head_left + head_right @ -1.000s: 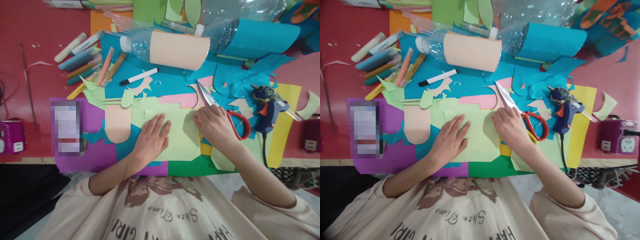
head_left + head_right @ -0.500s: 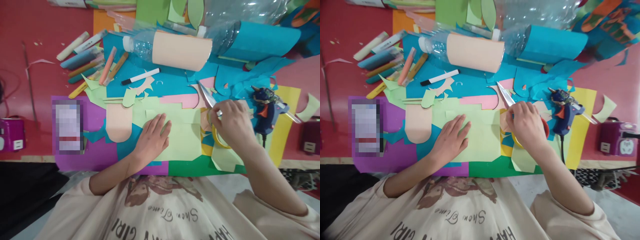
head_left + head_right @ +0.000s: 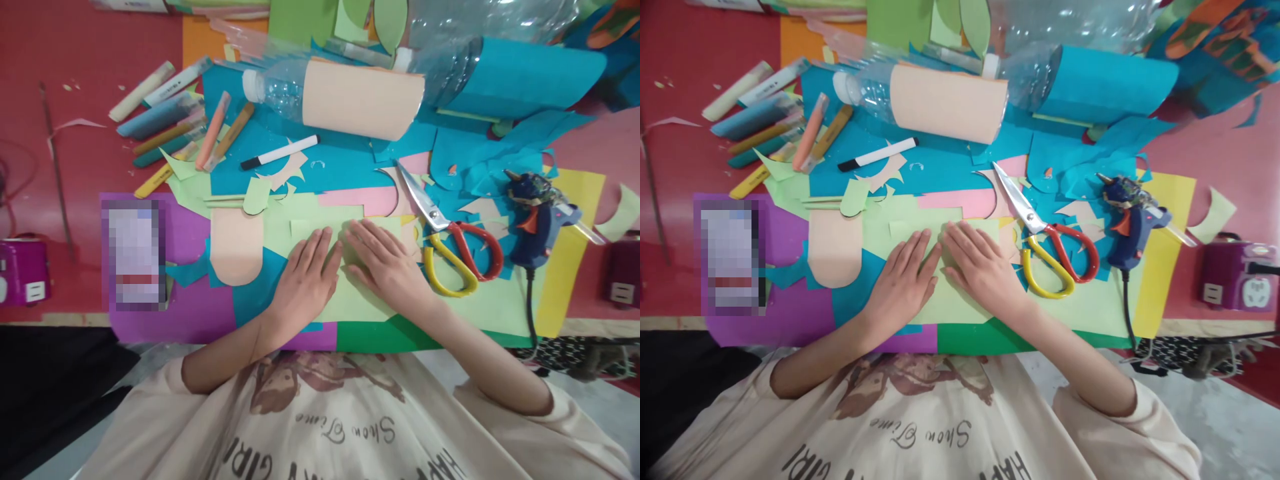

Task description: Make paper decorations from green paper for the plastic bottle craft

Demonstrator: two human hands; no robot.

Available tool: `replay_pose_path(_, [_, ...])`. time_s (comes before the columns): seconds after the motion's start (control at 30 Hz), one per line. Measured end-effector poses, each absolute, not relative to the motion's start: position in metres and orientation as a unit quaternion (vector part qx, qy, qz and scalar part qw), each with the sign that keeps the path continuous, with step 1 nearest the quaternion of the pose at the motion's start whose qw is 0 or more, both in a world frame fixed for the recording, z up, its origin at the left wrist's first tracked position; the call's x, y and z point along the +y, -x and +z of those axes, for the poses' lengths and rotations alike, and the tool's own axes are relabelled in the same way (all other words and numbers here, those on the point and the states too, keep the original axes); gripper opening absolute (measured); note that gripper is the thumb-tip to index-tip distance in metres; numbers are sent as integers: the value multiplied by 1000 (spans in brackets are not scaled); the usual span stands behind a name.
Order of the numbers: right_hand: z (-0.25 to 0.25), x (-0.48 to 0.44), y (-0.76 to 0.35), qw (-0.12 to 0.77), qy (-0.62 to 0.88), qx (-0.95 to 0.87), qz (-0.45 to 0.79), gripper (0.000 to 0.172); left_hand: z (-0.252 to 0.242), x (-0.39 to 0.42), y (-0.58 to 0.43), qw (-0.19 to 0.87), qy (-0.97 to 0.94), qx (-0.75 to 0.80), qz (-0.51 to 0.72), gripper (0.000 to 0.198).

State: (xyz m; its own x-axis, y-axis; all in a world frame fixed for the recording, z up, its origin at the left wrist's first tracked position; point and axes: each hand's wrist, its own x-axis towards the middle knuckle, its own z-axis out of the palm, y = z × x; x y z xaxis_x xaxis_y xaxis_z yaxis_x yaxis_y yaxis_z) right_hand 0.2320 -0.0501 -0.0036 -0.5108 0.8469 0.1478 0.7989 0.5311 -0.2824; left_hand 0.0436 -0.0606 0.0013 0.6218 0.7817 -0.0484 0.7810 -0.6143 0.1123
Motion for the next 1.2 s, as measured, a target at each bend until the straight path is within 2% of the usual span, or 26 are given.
replay_pose_path(0.07, [-11,-55,-227,108,486,-862,96,51,0,-61,-44,63,-898,435,5,48])
replay_pose_path(0.17, [-16,-57,-226,96,497,-856,102,54,0,-62,-44,55,-897,438,6,48])
replay_pose_path(0.37, [-16,-56,-228,105,496,-857,87,53,-1,-64,-45,16,-901,433,13,46])
replay_pose_path(1.0, [-15,-56,-227,97,504,-853,91,51,13,-40,-47,56,-903,426,-6,37])
replay_pose_path(1.2, [-13,-55,-223,94,505,-855,71,48,5,-40,-45,49,-909,412,42,37])
